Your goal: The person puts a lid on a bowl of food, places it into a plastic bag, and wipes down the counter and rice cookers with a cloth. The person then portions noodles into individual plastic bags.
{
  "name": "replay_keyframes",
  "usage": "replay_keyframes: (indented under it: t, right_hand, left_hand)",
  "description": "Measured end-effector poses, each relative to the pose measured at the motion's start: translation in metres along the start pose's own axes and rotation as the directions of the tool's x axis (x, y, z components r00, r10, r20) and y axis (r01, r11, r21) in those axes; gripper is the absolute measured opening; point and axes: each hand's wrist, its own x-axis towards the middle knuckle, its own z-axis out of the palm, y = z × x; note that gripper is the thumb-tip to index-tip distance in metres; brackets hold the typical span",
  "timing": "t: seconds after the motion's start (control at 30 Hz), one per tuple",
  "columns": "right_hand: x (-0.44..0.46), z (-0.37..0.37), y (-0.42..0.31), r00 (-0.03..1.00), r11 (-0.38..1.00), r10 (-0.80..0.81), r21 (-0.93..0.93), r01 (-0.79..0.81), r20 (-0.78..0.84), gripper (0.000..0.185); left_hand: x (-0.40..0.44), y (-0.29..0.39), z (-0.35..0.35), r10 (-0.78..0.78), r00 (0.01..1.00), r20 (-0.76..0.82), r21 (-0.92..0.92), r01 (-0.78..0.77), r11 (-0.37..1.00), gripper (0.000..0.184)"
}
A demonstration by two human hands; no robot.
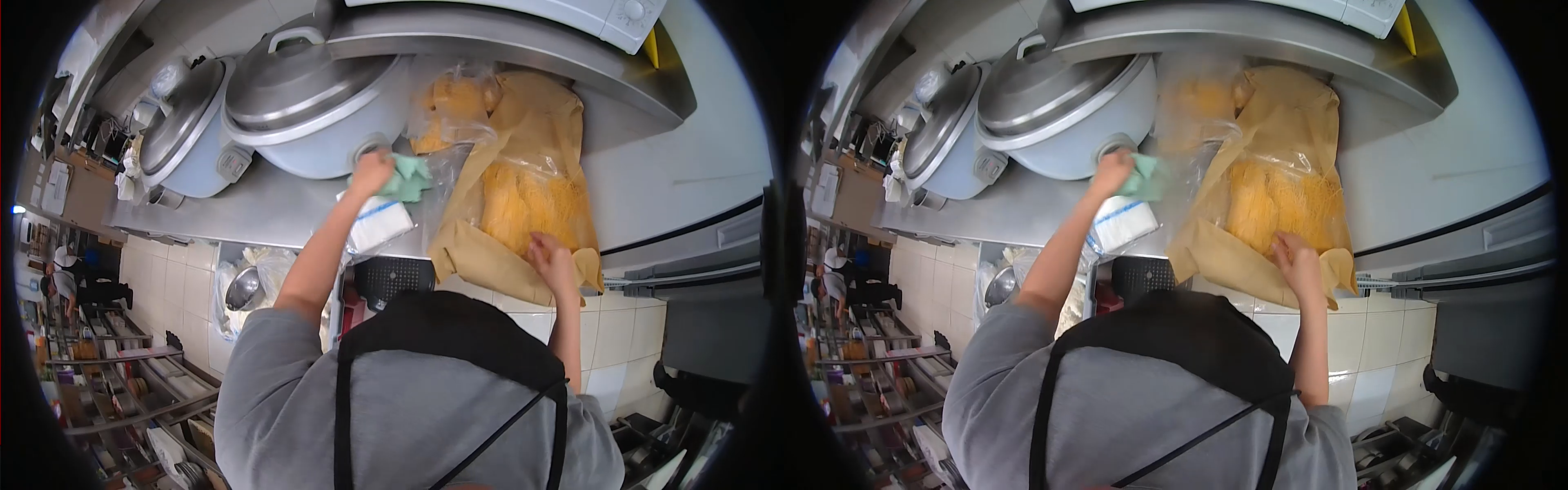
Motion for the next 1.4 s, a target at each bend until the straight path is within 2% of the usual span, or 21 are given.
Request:
replay_keyframes:
  t: [0.07,0.1,0.13,0.2,0.3,0.33,0.37,0.43,0.5,0.53,0.63,0.67,0.7,0.77,0.87,0.9,0.93,1.0,1.17,1.23,1.4]
  right_hand:
    - [0.014,-0.004,-0.02,1.0,0.999,-0.021,0.026,0.021,0.011,0.022]
    - [0.022,-0.007,-0.033,0.999,0.998,-0.05,0.049,0.05,0.007,0.022]
    - [0.028,-0.008,-0.044,0.999,0.998,-0.05,0.05,0.049,0.017,0.022]
    - [0.039,-0.007,-0.063,0.992,0.992,-0.113,0.07,0.109,0.053,0.022]
    - [0.05,0.002,-0.081,0.969,0.974,-0.222,0.057,0.217,0.106,0.024]
    - [0.053,0.008,-0.084,0.968,0.974,-0.225,0.057,0.219,0.109,0.024]
    - [0.055,0.017,-0.085,0.962,0.972,-0.234,0.065,0.227,0.137,0.024]
    - [0.06,0.03,-0.091,0.957,0.969,-0.244,0.069,0.236,0.159,0.025]
    - [0.063,0.043,-0.104,0.933,0.962,-0.265,0.126,0.24,0.242,0.025]
    - [0.065,0.05,-0.109,0.934,0.963,-0.263,0.124,0.24,0.24,0.025]
    - [0.07,0.067,-0.126,0.907,0.954,-0.294,0.147,0.26,0.303,0.024]
    - [0.072,0.069,-0.132,0.895,0.935,-0.348,0.173,0.31,0.278,0.024]
    - [0.075,0.071,-0.136,0.879,0.911,-0.403,0.197,0.361,0.253,0.024]
    - [0.082,0.078,-0.137,0.87,0.892,-0.443,0.2,0.404,0.217,0.023]
    - [0.095,0.085,-0.144,0.861,0.877,-0.469,0.224,0.426,0.2,0.021]
    - [0.098,0.088,-0.147,0.86,0.882,-0.457,0.241,0.405,0.225,0.019]
    - [0.104,0.095,-0.149,0.857,0.879,-0.461,0.248,0.407,0.23,0.019]
    - [0.118,0.12,-0.155,0.807,0.883,-0.469,0.213,0.418,0.361,0.016]
    - [0.12,0.212,-0.196,0.68,0.824,-0.514,0.08,0.561,0.522,0.017]
    - [0.111,0.253,-0.201,0.629,0.79,-0.532,0.064,0.61,0.567,0.019]
    - [0.095,0.285,-0.2,0.647,0.781,-0.508,-0.013,0.624,0.569,0.024]
  left_hand:
    - [-0.025,-0.013,-0.046,-0.177,0.98,-0.096,-0.214,0.153,0.965,0.052]
    - [-0.033,-0.043,-0.055,-0.203,0.905,-0.374,-0.161,0.152,0.975,0.054]
    - [-0.043,-0.049,-0.084,-0.316,0.891,-0.325,-0.367,0.189,0.911,0.047]
    - [-0.036,-0.142,-0.107,-0.314,0.805,-0.503,-0.52,0.009,0.854,0.036]
    - [-0.051,-0.145,-0.145,-0.405,0.721,-0.562,-0.339,0.246,0.908,0.027]
    - [-0.056,-0.142,-0.142,-0.175,0.684,-0.708,0.087,0.33,0.94,0.024]
    - [-0.06,-0.138,-0.136,0.099,0.672,-0.734,0.482,0.413,0.773,0.022]
    - [-0.067,-0.109,-0.108,-0.024,0.791,-0.611,0.357,0.302,0.884,0.021]
    - [-0.062,-0.098,-0.047,-0.222,0.951,-0.214,-0.113,0.202,0.973,0.024]
    - [-0.069,-0.073,-0.02,-0.195,0.975,-0.106,-0.17,0.176,0.97,0.027]
    - [-0.083,-0.076,0.052,-0.09,0.984,-0.151,0.029,0.096,0.995,0.023]
    - [-0.082,-0.08,0.052,-0.088,0.984,-0.152,0.028,0.093,0.995,0.023]
    - [-0.081,-0.086,0.049,-0.162,0.977,-0.141,-0.157,0.14,0.978,0.02]
    - [-0.084,-0.113,0.037,-0.307,0.952,-0.018,-0.571,0.242,0.784,0.015]
    - [-0.13,-0.151,-0.018,-0.395,0.918,-0.03,-0.925,0.124,0.358,0.019]
    - [-0.146,-0.175,-0.028,-0.396,0.917,0.039,-0.987,0.097,0.128,0.022]
    - [-0.158,-0.189,-0.04,-0.404,0.914,0.036,-0.987,0.096,0.129,0.022]
    - [-0.174,-0.208,-0.057,-0.465,0.834,0.297,-0.955,0.262,-0.14,0.032]
    - [-0.154,-0.202,-0.062,-0.564,0.772,0.292,-0.909,0.408,0.087,0.035]
    - [-0.151,-0.198,-0.066,-0.565,0.815,0.131,-0.807,0.418,0.416,0.024]
    - [-0.144,-0.164,-0.072,-0.534,0.837,0.119,-0.795,0.403,0.453,0.014]
